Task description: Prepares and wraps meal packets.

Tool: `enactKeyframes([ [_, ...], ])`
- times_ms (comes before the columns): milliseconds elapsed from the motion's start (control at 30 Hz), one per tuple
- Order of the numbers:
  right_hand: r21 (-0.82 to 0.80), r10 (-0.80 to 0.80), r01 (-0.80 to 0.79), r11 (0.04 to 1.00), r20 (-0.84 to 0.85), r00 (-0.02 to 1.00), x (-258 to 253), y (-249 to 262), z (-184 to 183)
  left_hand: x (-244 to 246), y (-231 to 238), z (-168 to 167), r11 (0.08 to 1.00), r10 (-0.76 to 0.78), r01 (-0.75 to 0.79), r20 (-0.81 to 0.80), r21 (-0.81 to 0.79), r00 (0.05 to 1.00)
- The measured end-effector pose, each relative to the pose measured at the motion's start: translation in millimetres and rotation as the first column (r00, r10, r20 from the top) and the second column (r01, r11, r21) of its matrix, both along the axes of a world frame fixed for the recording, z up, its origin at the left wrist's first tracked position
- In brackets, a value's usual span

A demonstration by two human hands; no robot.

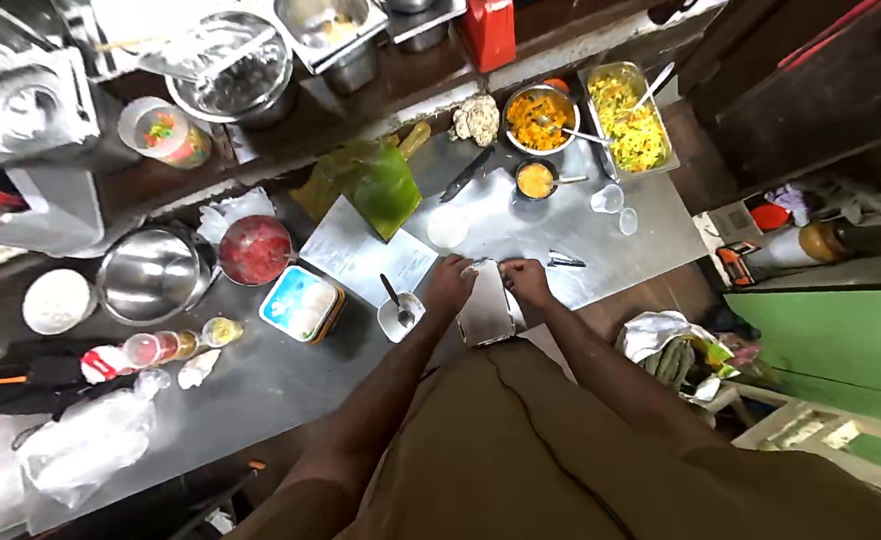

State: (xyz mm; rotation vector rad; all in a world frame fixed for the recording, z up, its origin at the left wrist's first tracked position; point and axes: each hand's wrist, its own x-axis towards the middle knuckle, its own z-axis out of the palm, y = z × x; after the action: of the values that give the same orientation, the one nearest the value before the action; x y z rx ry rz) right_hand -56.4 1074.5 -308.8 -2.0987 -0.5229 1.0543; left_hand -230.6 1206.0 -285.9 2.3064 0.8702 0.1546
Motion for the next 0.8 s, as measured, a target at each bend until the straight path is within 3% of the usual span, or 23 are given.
enactKeyframes([
  [167, -0.013, -0.004, 0.006, 1.000, 0.134, 0.991, -2.5, 12.2, 1.4, 34.2, 17.2, -25.6, 0.978, -0.181, 0.173, -0.062, -0.114, 0.981],
  [300, -0.008, 0.015, -0.013, 1.000, 0.264, 0.964, -14.2, 16.3, 4.9, 27.7, 12.0, -32.2, 0.985, -0.167, 0.167, 0.019, -0.040, 0.986],
  [433, 0.037, 0.043, -0.049, 0.998, 0.155, 0.987, -16.5, 15.1, 15.0, 20.7, 9.2, -38.3, 0.989, -0.146, 0.148, 0.078, -0.018, 0.986],
  [533, 0.063, -0.031, 0.024, 0.998, 0.103, 0.994, 2.2, 13.0, 4.5, 21.0, 12.5, -49.3, 0.989, -0.116, 0.128, 0.141, -0.080, 0.983],
  [667, 0.028, 0.130, -0.128, 0.991, -0.068, 0.989, 18.5, 22.2, -13.7, 21.2, 15.2, -53.7, 0.966, -0.038, 0.096, 0.238, -0.239, 0.970],
  [800, 0.033, 0.204, -0.203, 0.979, -0.054, 0.977, 25.6, 33.2, -13.3, 24.7, 27.5, -50.3, 0.926, -0.043, 0.132, 0.248, -0.354, 0.968],
])
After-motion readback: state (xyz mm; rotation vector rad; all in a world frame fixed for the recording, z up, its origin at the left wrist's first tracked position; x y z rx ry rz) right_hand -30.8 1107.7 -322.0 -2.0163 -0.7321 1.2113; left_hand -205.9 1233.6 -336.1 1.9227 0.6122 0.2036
